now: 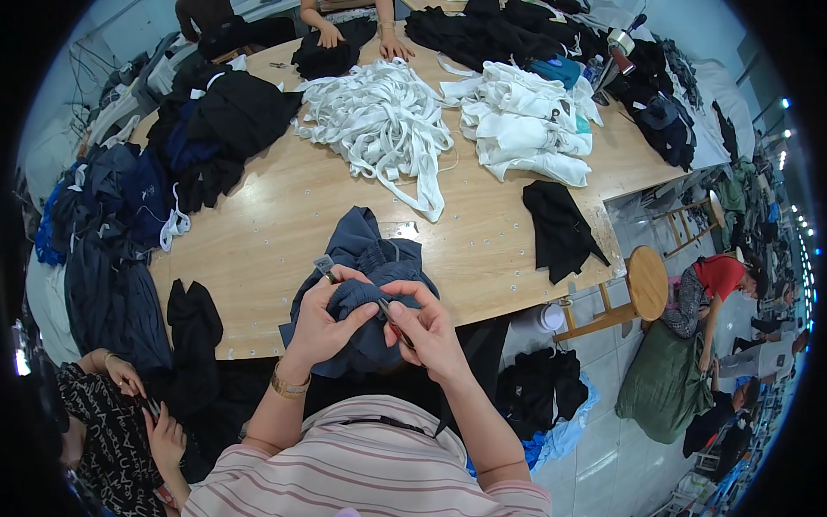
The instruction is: Trimming loose threads from a grey garment using a pair of snips.
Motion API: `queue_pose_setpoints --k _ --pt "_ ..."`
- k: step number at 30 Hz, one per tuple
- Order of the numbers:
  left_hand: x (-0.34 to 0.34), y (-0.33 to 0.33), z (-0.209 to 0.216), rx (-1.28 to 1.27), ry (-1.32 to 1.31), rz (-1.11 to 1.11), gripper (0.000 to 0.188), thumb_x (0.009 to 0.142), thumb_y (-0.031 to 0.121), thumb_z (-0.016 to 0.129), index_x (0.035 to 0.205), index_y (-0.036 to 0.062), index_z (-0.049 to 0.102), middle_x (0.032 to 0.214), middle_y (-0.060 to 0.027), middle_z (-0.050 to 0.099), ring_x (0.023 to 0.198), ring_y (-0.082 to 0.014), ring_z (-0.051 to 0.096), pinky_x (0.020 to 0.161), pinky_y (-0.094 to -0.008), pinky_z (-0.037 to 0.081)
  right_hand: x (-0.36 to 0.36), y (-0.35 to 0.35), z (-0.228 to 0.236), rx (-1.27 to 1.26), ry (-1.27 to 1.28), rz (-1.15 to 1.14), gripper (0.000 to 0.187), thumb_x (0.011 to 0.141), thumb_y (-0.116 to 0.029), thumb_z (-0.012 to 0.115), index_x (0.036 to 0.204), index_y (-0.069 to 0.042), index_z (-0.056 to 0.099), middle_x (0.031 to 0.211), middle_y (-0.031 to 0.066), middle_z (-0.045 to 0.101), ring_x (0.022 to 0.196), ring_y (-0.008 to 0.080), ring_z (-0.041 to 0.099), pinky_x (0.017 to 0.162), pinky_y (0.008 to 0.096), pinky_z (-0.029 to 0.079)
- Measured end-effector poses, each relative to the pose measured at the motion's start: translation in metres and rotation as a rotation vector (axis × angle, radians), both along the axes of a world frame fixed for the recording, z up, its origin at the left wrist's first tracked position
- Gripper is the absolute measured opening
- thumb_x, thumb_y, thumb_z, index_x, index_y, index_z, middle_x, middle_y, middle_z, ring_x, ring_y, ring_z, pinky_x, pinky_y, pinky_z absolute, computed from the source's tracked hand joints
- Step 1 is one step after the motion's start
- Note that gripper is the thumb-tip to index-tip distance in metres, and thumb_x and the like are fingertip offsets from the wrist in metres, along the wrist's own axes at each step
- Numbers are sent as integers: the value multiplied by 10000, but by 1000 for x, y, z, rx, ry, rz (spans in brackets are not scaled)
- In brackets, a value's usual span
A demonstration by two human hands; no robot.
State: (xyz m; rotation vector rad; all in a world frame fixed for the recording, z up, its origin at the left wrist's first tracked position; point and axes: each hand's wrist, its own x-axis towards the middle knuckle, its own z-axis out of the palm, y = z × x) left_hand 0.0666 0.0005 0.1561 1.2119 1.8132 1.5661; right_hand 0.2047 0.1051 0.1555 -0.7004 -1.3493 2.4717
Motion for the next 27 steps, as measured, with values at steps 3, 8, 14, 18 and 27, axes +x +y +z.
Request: queue_pose_setpoints --k 3,8,14,18,27 --pt "0 1 -1 16 -39 -10 175 724 87 699 868 1 650 914 -95 586 831 -202 564 751 -293 439 0 -1 -1 3 4 -17 233 938 -179 483 1149 -83 485 623 39 544 367 20 327 344 168 212" --pt "0 1 -4 20 -93 -37 171 728 83 702 866 -2 650 912 -86 583 825 -180 559 750 -283 436 2 -3 -6 60 36 -37 240 932 -164 493 1156 -78 484 629 27 544 386 10 332 354 159 217" --pt "0 1 -5 25 -151 -45 174 729 80 704 870 -6 650 915 -78 584 839 -169 552 752 -277 434 2 -2 -5 87 41 -39 242 931 -160 494 1157 -75 484 634 25 543 393 7 332 358 156 221" --pt "1 1 -4 26 -112 -26 168 729 78 703 869 0 653 918 -77 586 853 -172 550 760 -279 433 2 -1 -1 31 18 -12 234 938 -167 480 1154 -77 484 629 35 544 372 14 332 346 162 221" --pt "1 1 -1 20 -64 -14 177 725 72 701 875 -7 649 917 -80 585 840 -180 557 749 -278 442 2 1 3 -31 -7 5 222 943 -176 468 1145 -86 487 621 47 543 348 23 323 330 169 207"
